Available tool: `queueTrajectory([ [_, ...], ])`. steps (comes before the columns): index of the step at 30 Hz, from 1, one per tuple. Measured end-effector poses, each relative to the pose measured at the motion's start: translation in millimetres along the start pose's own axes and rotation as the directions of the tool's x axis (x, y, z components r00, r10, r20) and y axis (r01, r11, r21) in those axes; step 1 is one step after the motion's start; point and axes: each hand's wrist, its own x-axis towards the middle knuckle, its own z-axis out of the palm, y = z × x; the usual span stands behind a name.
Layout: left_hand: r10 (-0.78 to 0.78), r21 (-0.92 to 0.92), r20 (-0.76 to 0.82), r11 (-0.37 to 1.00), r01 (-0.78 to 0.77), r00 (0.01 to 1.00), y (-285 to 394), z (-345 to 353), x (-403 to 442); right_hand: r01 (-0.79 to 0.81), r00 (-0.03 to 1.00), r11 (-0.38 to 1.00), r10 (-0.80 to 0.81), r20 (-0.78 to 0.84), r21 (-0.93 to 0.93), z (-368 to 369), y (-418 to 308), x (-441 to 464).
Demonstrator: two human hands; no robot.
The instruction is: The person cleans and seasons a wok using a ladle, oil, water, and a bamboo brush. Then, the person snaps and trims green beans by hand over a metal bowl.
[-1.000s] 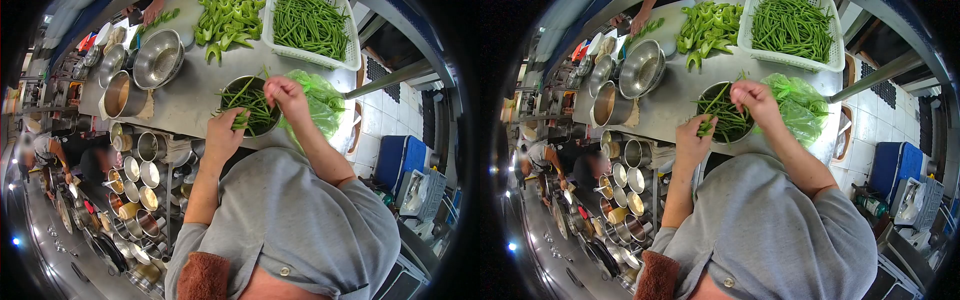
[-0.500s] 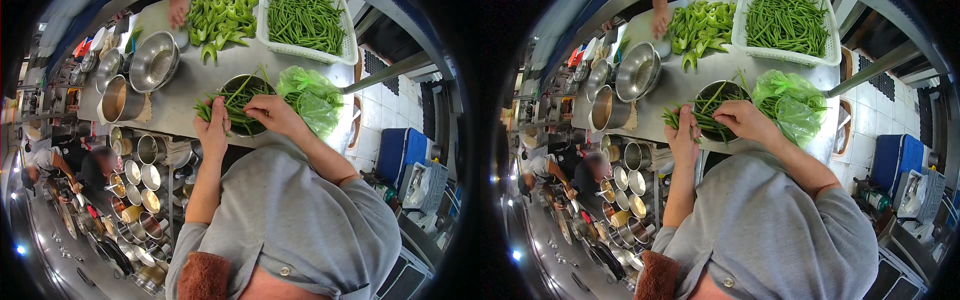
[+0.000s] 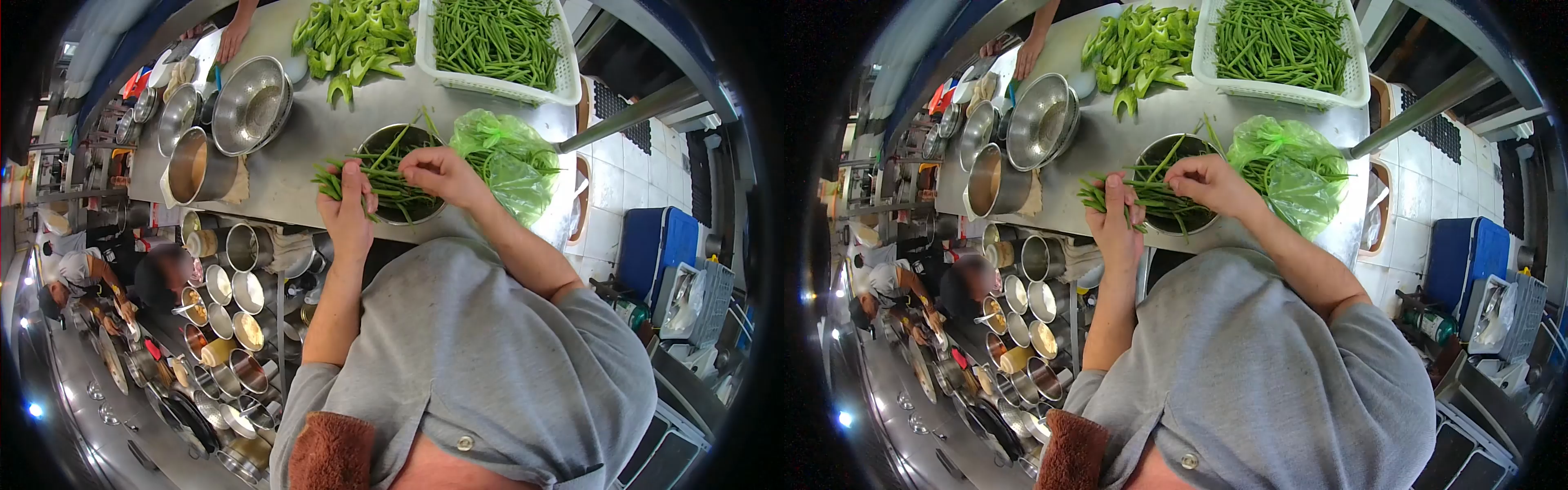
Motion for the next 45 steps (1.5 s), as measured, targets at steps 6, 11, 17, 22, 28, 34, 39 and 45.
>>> queueTrajectory([
  [6, -0.014, -0.057, 0.008, 0.998, 0.014, 1.0, 13.7, -2.2, -1.2, 0.124, 0.988, 0.974, -0.138, -0.063, -0.189, -2.4, -11.8, 5.6],
  [11, 0.004, -0.019, 0.026, 1.0, -0.003, 1.0, 19.9, -13.8, 0.9, 0.301, 0.937, 0.263, -0.261, 0.232, -0.917, -7.4, 2.0, -3.1],
  [17, -0.102, 0.186, 0.081, 0.979, 0.086, 0.991, 10.7, -28.0, -0.1, 0.221, 0.971, 0.091, -0.111, 0.21, -0.971, -6.0, 6.9, -3.8],
  [22, -0.241, 0.354, 0.153, 0.919, 0.174, 0.958, 15.5, -18.4, -1.9, 0.127, 0.973, 0.346, -0.225, 0.049, -0.93, -3.1, -24.5, -10.5],
  [28, 0.034, 0.651, 0.281, 0.728, -0.216, 0.959, -7.3, -3.9, -4.7, 0.209, 0.962, 0.631, -0.269, 0.041, -0.747, -1.5, -46.2, -14.7],
  [34, -0.067, 0.767, 0.41, 0.564, -0.305, 0.909, -5.5, -3.6, -1.1, 0.321, 0.936, 0.694, -0.335, 0.105, -0.644, -2.4, -43.4, -15.8],
  [39, -0.01, 0.784, 0.461, 0.473, -0.402, 0.887, -13.4, -12.7, -0.1, 0.309, 0.931, 0.543, -0.339, 0.132, -0.781, -5.5, -45.0, -22.0],
  [45, -0.018, 0.775, 0.48, 0.477, -0.415, 0.877, -14.3, -13.3, 0.5, 0.335, 0.932, 0.519, -0.307, 0.194, -0.786, -14.7, -41.3, -21.0],
])
